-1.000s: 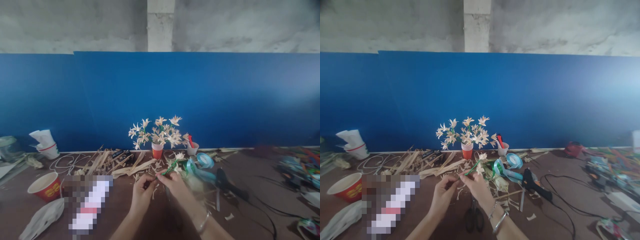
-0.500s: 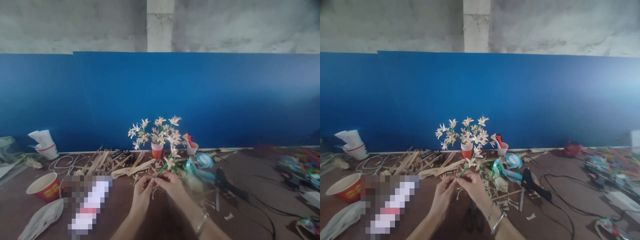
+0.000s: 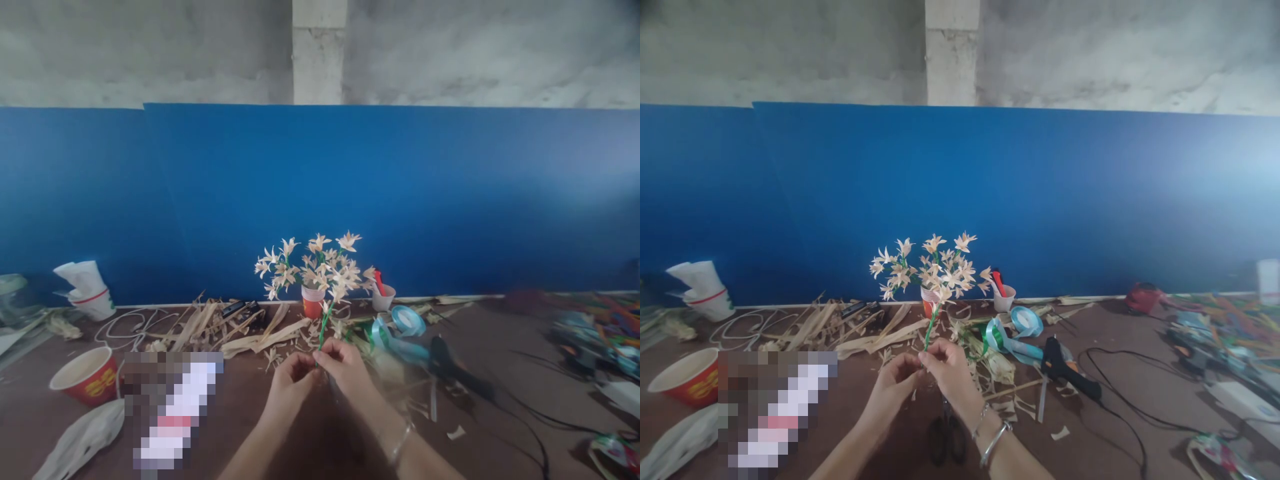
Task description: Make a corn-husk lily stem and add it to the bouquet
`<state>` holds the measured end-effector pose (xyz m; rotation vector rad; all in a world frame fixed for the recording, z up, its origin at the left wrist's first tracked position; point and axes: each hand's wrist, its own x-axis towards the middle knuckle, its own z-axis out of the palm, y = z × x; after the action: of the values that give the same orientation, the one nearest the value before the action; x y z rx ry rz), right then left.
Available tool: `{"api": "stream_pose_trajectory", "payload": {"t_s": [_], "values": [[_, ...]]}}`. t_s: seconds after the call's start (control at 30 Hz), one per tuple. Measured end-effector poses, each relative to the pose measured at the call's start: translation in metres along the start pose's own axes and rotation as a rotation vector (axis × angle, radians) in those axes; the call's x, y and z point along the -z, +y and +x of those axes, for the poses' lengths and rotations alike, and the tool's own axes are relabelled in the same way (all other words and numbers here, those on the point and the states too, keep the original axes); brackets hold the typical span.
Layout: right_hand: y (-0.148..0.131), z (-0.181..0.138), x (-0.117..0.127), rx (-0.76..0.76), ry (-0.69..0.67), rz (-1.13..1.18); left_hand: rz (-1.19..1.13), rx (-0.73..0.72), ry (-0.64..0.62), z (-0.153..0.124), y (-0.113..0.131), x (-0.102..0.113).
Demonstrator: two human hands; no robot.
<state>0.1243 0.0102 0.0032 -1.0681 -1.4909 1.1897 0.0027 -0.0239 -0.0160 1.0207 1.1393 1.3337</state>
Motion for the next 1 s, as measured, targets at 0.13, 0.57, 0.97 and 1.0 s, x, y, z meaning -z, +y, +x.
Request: {"api": "stream_pose_trajectory", "payload": {"t_s": [0.13, 0.57, 0.97, 1.0], "values": [[0.001, -0.002, -0.002, 0.038, 0.048, -0.12, 0.199, -0.125, 0.087, 0.0, -0.001, -0.002], [0.005, 0.002, 0.003, 0.033, -0.144, -0.019, -0.001, 0.012, 0.01, -0.001, -0.004, 0.0], [-0.005, -0.009, -0.006, -0.106, -0.037, -0.483, -0.24, -0.011, 0.054, 0.003, 0.001, 0.008], [-0.005, -0.011, -0.007, -0.096, -0.054, -0.498, -0.221, -0.004, 0.059, 0.003, 0.002, 0.007]]}}
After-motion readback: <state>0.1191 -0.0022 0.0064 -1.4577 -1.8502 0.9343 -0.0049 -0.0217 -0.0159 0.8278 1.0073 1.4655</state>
